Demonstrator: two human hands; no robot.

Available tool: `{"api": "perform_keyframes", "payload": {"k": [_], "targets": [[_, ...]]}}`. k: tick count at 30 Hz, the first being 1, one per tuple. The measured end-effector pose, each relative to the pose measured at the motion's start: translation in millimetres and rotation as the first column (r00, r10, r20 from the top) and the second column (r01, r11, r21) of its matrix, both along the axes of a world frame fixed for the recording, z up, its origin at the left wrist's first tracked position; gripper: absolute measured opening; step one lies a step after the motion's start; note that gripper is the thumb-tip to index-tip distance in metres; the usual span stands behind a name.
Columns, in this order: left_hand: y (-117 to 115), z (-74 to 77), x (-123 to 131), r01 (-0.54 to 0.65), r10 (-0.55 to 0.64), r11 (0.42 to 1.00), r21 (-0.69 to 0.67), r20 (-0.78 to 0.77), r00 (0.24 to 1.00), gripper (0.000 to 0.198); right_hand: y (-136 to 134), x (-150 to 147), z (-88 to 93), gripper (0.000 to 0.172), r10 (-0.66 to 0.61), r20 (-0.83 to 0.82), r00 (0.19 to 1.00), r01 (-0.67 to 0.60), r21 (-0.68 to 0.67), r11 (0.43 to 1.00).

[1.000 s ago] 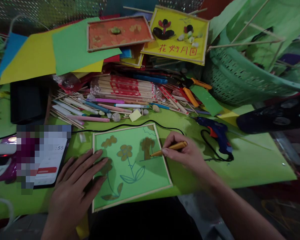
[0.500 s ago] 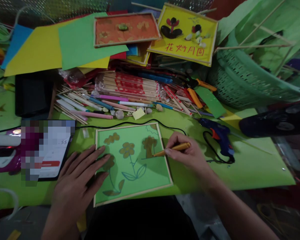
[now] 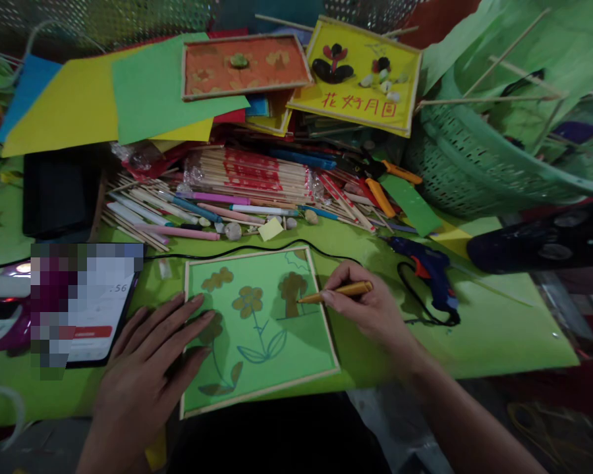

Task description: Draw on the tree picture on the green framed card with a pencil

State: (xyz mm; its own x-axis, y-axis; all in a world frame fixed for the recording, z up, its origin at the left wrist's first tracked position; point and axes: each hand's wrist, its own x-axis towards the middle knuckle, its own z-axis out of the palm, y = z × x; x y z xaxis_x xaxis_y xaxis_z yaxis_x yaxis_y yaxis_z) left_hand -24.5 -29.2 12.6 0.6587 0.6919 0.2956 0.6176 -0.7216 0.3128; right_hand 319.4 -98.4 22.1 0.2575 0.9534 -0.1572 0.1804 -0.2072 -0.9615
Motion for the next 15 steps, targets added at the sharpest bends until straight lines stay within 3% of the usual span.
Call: {"api": "perform_keyframes", "payload": {"k": [8, 15], "targets": [[0.3, -1.3, -0.4, 0.003, -0.003, 1.0, 0.006, -0.001, 1.0, 0.038, 1.2, -2.4, 2.8, 0.018, 0.012, -0.001, 1.0, -0.012, 0.016, 1.0], [0.8, -2.2, -2.0, 0.012, -0.011, 1.0, 0.02, -0.01, 1.0, 0.039, 3.1, -1.3, -1.6, 0.016, -0.077, 0.039, 0.996, 0.074, 0.073, 0.995]]}}
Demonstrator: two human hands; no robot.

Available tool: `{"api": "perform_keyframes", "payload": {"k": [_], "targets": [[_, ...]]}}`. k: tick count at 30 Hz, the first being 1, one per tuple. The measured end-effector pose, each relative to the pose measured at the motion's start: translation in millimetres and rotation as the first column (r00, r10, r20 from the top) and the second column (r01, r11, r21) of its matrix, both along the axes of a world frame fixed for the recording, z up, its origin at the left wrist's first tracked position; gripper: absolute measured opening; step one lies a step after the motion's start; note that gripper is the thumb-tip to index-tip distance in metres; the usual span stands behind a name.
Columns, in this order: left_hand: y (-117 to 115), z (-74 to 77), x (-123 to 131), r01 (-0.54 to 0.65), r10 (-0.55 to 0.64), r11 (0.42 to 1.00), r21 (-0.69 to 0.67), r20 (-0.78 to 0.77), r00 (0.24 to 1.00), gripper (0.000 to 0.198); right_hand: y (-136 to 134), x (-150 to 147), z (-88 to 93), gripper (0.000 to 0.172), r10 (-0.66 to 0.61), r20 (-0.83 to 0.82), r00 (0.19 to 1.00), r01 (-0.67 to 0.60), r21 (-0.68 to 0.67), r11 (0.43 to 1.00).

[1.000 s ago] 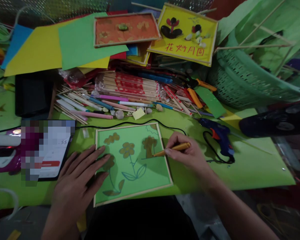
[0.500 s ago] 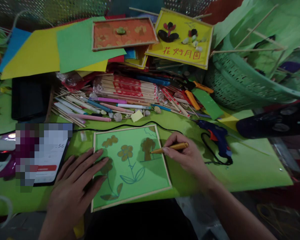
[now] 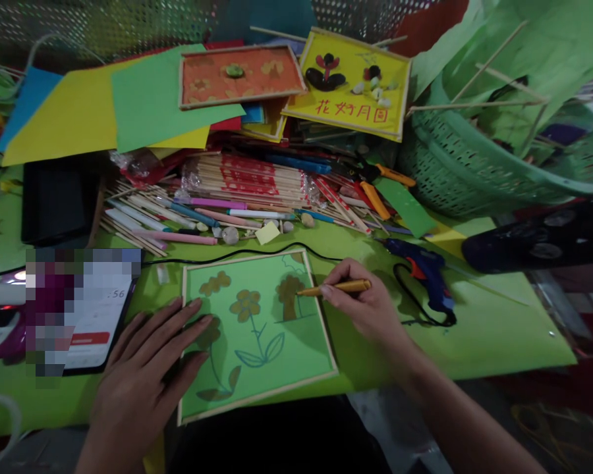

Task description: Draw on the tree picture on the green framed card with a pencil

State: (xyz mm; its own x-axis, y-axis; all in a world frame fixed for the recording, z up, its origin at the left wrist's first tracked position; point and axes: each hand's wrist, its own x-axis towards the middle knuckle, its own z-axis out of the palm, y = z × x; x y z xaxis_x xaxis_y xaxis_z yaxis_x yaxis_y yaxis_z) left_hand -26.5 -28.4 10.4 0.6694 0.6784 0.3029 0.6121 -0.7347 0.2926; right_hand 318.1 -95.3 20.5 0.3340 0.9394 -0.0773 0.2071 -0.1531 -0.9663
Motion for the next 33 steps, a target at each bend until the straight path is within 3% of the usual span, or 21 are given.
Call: {"api": "perform_keyframes", "payload": {"k": [33], "targets": [[0.4, -0.2, 0.1, -0.012, 0.012, 1.0, -0.013, 0.003, 1.0, 0.04, 0.3, 0.9, -1.8, 0.019, -0.017, 0.001, 1.0, 0.017, 0.002, 1.0]]}}
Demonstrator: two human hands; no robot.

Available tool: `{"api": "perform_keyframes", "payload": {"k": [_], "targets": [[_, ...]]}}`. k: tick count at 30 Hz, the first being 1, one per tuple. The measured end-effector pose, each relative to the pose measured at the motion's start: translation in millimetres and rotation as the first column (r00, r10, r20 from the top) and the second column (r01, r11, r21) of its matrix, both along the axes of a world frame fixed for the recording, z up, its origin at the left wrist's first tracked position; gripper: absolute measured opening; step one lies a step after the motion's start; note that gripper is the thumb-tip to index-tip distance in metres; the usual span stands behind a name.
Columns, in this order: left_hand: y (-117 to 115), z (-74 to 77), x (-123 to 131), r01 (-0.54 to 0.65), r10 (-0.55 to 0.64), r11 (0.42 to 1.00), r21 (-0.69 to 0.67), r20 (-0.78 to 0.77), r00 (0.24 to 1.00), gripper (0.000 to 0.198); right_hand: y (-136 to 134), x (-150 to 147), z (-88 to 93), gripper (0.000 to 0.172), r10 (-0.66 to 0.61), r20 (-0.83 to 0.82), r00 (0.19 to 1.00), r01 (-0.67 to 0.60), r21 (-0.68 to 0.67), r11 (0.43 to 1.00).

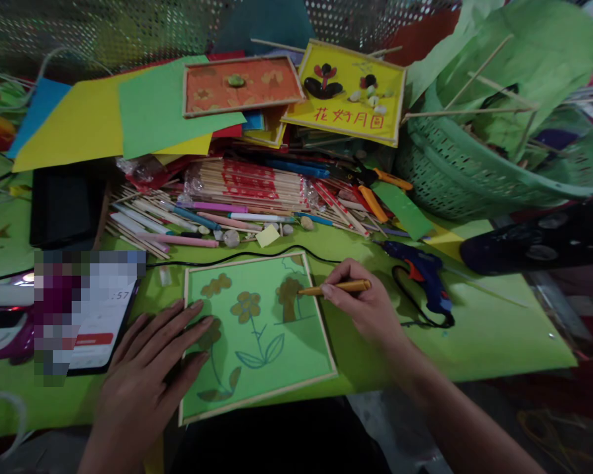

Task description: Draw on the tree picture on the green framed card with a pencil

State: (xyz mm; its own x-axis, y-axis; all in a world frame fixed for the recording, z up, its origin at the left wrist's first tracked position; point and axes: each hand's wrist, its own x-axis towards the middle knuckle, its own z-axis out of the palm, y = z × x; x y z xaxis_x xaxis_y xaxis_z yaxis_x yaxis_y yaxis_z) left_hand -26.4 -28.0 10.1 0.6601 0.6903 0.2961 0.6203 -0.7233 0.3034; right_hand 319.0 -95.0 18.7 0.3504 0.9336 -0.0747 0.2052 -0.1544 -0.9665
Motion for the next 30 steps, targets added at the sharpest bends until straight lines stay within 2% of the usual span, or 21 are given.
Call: {"api": "perform_keyframes", "payload": {"k": [12, 24, 30], "targets": [[-0.6, 0.3, 0.5, 0.002, -0.002, 1.0, 0.005, -0.014, 1.0, 0.039, 0.5, 0.6, 0.2, 0.022, 0.025, -0.045, 0.999, -0.024, 0.005, 1.0], [-0.6, -2.3, -2.5, 0.007, -0.007, 1.0, -0.003, -0.031, 0.999, 0.041, 2.0, -0.8, -0.6, 0.019, -0.031, -0.005, 1.0, 0.031, 0.017, 0.999], [-0.4, -1.4, -0.8, 0.006, -0.005, 1.0, 0.004, -0.015, 1.0, 0.04, 1.7, 0.2, -1.7, 0.019, -0.014, 0.005, 1.0, 0.014, 0.007, 1.0]]}}
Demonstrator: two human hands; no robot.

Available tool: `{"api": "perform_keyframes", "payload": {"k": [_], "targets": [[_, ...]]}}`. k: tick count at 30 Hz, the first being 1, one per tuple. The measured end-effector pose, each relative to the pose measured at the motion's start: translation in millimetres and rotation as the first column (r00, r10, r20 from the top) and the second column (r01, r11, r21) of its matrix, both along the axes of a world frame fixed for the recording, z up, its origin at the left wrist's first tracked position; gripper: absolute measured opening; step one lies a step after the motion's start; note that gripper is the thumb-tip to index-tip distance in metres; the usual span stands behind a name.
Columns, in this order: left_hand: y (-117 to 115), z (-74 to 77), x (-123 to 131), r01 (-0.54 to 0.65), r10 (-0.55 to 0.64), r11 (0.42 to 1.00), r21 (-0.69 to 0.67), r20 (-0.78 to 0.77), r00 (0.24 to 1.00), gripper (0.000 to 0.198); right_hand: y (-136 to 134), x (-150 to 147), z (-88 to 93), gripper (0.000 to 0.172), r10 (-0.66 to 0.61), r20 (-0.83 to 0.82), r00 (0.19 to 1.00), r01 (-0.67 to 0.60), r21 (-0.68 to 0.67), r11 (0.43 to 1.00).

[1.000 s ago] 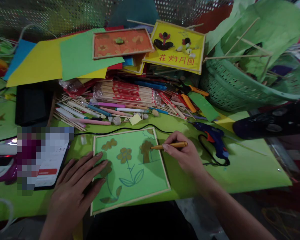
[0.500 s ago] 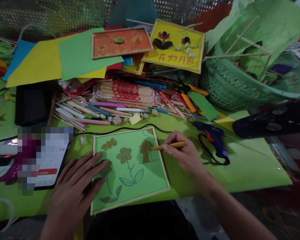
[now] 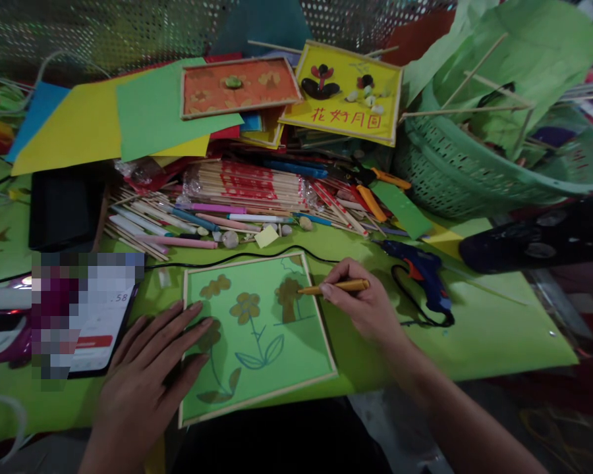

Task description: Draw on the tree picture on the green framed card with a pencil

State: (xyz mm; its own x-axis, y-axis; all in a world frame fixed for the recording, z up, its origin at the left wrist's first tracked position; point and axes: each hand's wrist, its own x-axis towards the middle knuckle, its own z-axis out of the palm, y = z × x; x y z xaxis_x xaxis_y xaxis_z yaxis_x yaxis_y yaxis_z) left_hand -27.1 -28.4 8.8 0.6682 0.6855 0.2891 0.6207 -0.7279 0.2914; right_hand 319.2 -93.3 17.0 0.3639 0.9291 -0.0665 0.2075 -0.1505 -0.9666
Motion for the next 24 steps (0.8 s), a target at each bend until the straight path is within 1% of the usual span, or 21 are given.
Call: {"api": "perform_keyframes", "payload": {"k": [7, 10, 15, 20, 24], "targets": [[0.8, -0.3, -1.1, 0.004, -0.004, 1.0, 0.007, -0.004, 1.0, 0.04, -1.2, 0.8, -1.4, 0.018, 0.006, -0.028, 1.0, -0.006, 0.004, 1.0], [0.8, 0.4, -1.2, 0.001, -0.001, 1.0, 0.005, -0.007, 1.0, 0.04, -1.6, 0.7, -0.5, 0.019, 0.007, -0.015, 1.0, -0.007, 0.002, 1.0], [0.8, 1.6, -0.1, 0.006, -0.007, 1.0, 0.011, 0.002, 1.0, 0.039, -2.1, 0.0, 2.6, 0.023, 0.056, -0.017, 0.998, -0.056, -0.02, 0.998], [-0.2, 2.0, 1.2, -0.001, 0.001, 1.0, 0.001, 0.005, 1.0, 0.04, -1.6, -0.7, 3.3, 0.019, 0.038, -0.071, 0.997, -0.038, -0.006, 0.999], [-0.7, 2.2, 1.7, -0.01, 0.01, 1.0, -0.011, 0.009, 1.0, 0.04, -1.5, -1.1, 3.9, 0.017, 0.072, -0.104, 0.992, -0.074, -0.016, 0.997]]}}
